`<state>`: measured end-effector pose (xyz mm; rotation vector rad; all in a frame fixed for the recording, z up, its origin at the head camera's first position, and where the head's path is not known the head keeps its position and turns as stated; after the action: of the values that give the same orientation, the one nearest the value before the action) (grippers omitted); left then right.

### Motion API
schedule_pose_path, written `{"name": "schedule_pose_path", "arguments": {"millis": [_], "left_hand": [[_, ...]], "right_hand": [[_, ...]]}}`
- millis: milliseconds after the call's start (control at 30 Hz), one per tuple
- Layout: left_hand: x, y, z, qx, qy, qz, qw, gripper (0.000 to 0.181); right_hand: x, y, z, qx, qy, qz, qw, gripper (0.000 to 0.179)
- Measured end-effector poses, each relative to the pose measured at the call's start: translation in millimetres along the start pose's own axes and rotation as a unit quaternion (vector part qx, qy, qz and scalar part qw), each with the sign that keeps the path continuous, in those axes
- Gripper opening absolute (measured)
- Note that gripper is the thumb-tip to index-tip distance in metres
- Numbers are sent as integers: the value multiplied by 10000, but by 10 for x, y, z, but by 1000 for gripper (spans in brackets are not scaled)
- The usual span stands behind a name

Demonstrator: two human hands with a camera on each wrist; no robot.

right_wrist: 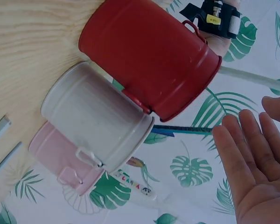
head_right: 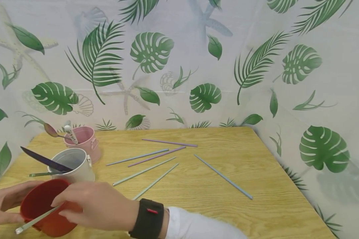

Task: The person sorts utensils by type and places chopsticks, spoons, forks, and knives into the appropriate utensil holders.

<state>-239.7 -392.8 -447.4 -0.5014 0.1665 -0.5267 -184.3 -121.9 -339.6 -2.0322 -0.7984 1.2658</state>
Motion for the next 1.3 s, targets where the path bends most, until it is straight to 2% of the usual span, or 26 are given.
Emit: {"name": "schedule_pose_path", "arguments": {"millis": [233,400,567,800,967,1100,1300], "left_hand": [[1,6,-16,-7,-126,74,9999,74],[7,-1,3,-54,-54,76,9999,74],[-13,-5,18,-40,-9,-5,10000,73],[-35,-5,41,123,-52,-135,9998,70],[-35,-11,31,151,-87,-112,9998,70],[-31,-19,9,200,-105,-105,9997,69],[-34,-26,-6,199,-108,-93,9997,70]], "right_hand": [[67,-228,14,-112,-94,532,9985,28],[96,-458,10,192,-255,908,9954,27],[139,-716,37,134,-279,1328,9907,26],[302,-1044,207,158,-82,1842,9827,26],[471,-1301,361,368,234,2163,9754,28],[613,-1513,465,578,455,2426,9673,30],[799,-1784,582,806,583,2789,9551,33]]}}
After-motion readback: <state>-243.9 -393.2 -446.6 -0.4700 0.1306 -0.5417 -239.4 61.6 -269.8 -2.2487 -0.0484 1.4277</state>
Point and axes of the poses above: each hand's wrist, its own x-axis away from the middle knuckle, its own y-axis out of the palm, z = x × y, the point moved 6 cm from there along -x, towards the middle knuckle, and after that the axes turned 6 degrees about z, right-handed, at the moved point
